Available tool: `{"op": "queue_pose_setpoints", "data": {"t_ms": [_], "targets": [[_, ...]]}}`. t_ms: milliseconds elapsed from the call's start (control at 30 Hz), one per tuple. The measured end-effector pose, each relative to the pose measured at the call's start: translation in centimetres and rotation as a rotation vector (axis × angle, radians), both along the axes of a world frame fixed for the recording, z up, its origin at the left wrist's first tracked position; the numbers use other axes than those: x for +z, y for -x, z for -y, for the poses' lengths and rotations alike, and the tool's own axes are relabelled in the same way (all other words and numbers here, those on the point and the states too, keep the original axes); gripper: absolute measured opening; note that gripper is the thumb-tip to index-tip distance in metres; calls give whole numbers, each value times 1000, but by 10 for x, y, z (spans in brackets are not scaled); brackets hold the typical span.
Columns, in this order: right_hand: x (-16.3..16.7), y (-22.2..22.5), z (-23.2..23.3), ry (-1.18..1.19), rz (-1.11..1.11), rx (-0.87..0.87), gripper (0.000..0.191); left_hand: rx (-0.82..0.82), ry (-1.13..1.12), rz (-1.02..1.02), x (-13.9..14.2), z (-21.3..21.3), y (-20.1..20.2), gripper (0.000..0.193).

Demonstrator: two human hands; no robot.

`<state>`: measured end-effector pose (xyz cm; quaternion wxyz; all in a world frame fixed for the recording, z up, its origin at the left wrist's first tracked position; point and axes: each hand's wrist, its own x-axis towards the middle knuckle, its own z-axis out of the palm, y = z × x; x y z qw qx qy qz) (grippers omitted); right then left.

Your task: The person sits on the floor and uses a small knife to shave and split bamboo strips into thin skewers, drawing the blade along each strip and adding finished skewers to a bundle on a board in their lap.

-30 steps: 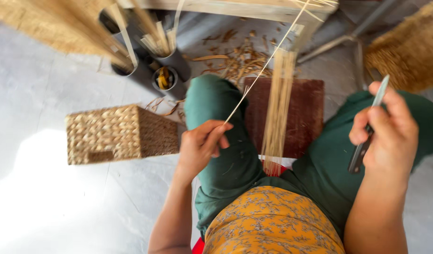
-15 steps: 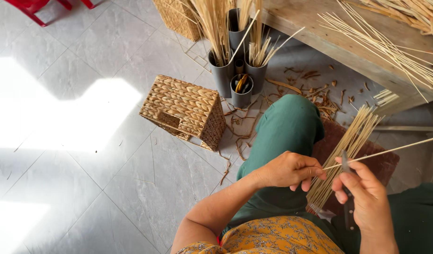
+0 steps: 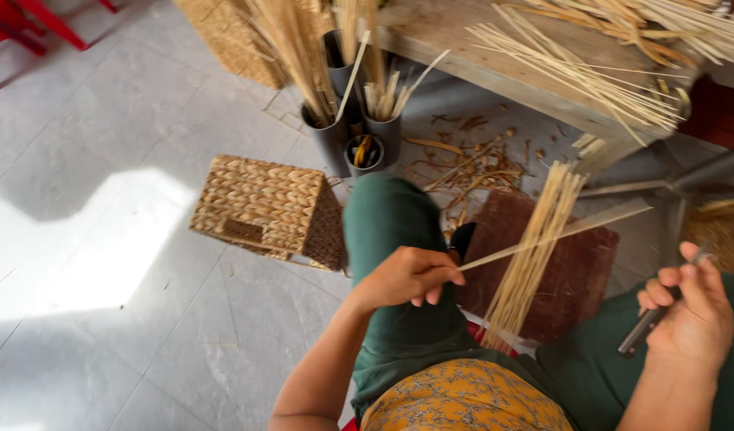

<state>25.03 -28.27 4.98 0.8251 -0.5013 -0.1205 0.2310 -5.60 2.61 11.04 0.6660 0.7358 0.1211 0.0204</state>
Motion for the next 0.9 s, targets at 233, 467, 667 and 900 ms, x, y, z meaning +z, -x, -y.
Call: {"op": "queue_pose_setpoints", "data": {"t_ms": [233, 467, 667, 900], "targets": [[34, 86, -50, 271, 116, 245, 46, 163, 35, 4, -5, 18, -13, 21], [45, 139, -100, 408, 178, 640, 41, 144, -64, 28, 1, 42, -26, 20], [37, 124, -89, 382, 174, 513, 32, 116, -133, 77, 1, 37, -23, 18], [26, 69, -43, 191, 59, 195, 31, 101, -113, -5, 5, 18, 3, 18]]}}
